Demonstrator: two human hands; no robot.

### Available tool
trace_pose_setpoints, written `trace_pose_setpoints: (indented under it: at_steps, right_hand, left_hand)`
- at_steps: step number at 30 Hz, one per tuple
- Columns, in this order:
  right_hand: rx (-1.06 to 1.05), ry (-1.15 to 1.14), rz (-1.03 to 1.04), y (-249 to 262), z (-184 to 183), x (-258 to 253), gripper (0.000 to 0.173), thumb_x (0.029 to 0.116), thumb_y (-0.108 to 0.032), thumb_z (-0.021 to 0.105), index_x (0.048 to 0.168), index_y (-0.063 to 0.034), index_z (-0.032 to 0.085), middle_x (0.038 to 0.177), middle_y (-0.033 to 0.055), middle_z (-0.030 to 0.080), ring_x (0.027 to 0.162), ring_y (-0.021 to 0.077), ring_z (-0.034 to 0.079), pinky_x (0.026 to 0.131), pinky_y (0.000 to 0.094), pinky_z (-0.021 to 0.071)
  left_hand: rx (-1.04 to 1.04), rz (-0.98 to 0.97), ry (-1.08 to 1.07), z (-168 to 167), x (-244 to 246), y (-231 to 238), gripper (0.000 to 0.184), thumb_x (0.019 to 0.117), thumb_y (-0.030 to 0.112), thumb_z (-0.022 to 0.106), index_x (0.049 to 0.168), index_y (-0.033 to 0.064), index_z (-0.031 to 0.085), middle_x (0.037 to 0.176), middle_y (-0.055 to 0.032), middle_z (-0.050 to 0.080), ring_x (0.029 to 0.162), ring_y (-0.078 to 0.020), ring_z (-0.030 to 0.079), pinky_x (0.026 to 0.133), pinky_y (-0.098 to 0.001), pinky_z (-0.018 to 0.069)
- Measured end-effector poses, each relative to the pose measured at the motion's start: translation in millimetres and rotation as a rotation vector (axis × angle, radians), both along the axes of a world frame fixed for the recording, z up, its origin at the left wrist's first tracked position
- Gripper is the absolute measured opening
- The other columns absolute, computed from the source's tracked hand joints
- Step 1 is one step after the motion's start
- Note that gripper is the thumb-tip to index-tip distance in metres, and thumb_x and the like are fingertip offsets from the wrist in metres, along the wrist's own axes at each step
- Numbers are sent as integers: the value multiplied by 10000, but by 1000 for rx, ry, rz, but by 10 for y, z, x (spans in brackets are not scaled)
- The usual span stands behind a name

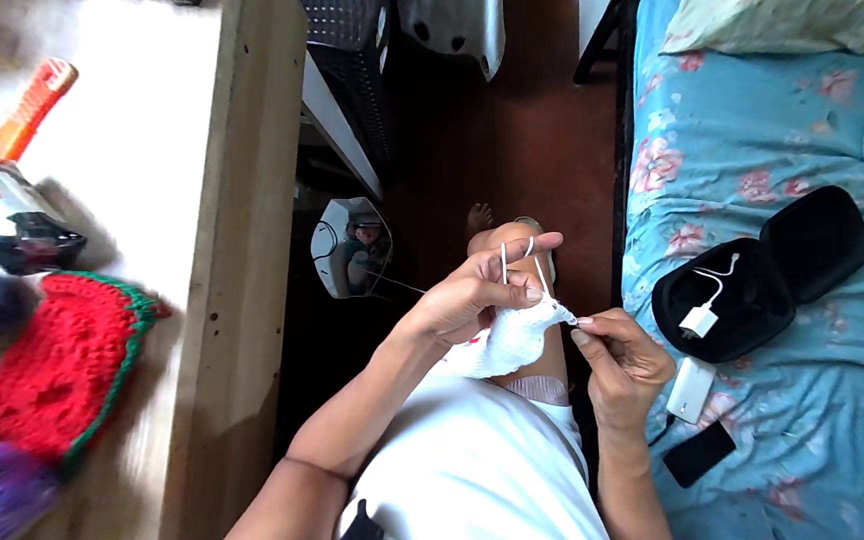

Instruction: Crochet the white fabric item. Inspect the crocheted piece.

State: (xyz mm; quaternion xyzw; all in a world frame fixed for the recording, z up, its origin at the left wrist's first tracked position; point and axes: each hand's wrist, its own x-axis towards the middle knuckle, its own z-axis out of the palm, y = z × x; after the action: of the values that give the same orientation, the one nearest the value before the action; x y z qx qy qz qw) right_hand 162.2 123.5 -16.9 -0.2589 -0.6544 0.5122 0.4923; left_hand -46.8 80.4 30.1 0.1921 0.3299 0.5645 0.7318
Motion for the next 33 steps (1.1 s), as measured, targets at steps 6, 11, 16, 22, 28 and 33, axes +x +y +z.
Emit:
trace_pose_setpoints:
  at_steps: [6,11,16,22,28,33]
  right_hand:
    - [-330,145,111,-13,16,-37,207,917,-36,708,1089,-131,775,959,-39,746,741,-14,638,638,140,528]
    - [-438,84,127,-3,82,-53,187,910,32,656,1059,-42,742,937,-11,736,647,-30,575,551,125,469]
    - [-295,-40,32,-36,172,-83,166,906,57,650,1042,-17,712,951,-20,737,713,-17,634,621,133,534]
    - [-8,-169,-136,-91,238,-173,85,893,50,676,970,38,710,902,-4,700,815,-25,661,752,123,575]
    - [-70,-237,-133,-52,429,-247,98,905,43,660,1003,40,666,911,18,718,788,-20,673,720,123,575]
    - [-256,-22,-151,-102,335,-273,149,882,86,650,994,-13,654,875,-22,705,685,-15,622,604,131,529]
  left_hand:
    - [49,25,69,-16,7,21,651,896,-89,515,1524,70,438,784,-30,701,652,-52,651,638,-194,560]
    - [79,114,264,0,13,10,748,902,-99,560,1588,86,326,821,-75,697,688,-85,655,686,-223,568]
    - [88,211,428,41,59,6,853,840,-130,646,1593,105,321,794,-75,706,650,-89,661,643,-210,574]
    - [303,411,762,-56,307,1,742,797,-109,683,1497,-12,460,880,-18,710,731,-49,650,709,-225,572]
    - [649,781,997,-400,598,-33,369,903,-25,671,1268,31,658,917,-98,733,825,-114,693,788,-276,579]
    - [354,734,596,-213,569,-25,651,839,-95,664,1456,81,551,883,8,735,811,-65,686,788,-273,581]
